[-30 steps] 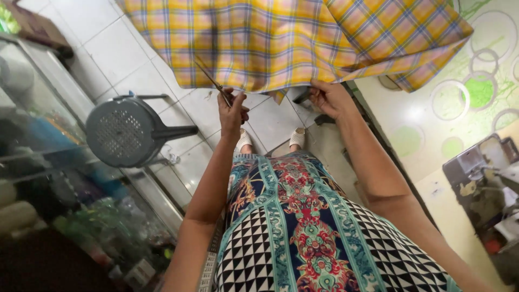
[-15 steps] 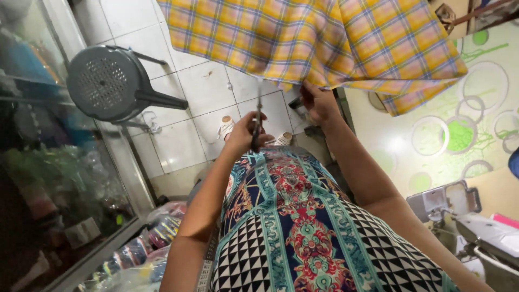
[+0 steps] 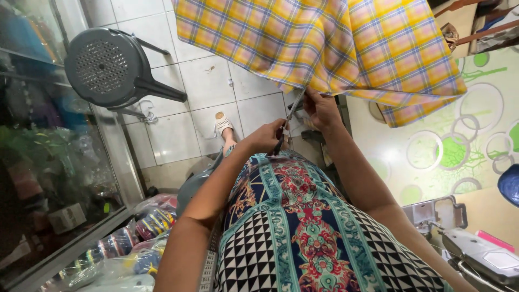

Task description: The person is using scissors to cut a large piece of yellow and blue plaid fabric on a low workspace.

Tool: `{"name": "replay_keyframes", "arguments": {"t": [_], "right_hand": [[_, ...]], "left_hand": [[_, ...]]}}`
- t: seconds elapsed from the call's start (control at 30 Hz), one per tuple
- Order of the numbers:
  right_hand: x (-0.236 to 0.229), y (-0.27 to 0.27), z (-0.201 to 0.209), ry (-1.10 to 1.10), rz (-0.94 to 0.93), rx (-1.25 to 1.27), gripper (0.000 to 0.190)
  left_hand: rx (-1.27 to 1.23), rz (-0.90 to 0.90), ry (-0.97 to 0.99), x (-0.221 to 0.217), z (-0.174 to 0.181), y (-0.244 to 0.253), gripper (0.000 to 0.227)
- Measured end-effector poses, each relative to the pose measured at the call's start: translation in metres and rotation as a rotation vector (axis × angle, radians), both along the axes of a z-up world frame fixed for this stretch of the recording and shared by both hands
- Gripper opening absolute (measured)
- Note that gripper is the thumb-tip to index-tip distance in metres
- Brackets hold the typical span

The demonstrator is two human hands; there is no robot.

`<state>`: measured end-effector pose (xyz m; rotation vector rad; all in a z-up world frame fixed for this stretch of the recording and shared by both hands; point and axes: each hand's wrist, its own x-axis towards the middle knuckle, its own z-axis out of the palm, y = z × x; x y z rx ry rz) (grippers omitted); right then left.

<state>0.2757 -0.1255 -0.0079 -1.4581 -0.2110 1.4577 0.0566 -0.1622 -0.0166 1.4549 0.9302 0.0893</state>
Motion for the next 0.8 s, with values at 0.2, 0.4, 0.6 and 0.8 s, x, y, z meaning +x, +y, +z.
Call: {"name": "replay_keyframes", "arguments": {"t": [0.2,0.4,0.6,0.8], "right_hand": [[-0.007,-0.001,0.013,-0.030,-0.039,0.042,0.022],[-0.005,-0.006,-0.002,-0.052,-0.039,0.061,0.021],[-0.006,-0.007,-0.007,-0.059,-0.074,0.101,0.021],[0.001,-0.010,-0.019,-0.116,-0.010,0.122,0.021]], "left_hand": [[0.062,0.012,0.072,0.016,0.011,0.014,0.071],[0.072,0.024,0.085,0.021,0.020,0.019,0.067],[0.011,0.028,0.069,0.023,0.011,0.017,0.066],[0.023,0.017,0.082,0.021,0.013,0.013,0.067]]}}
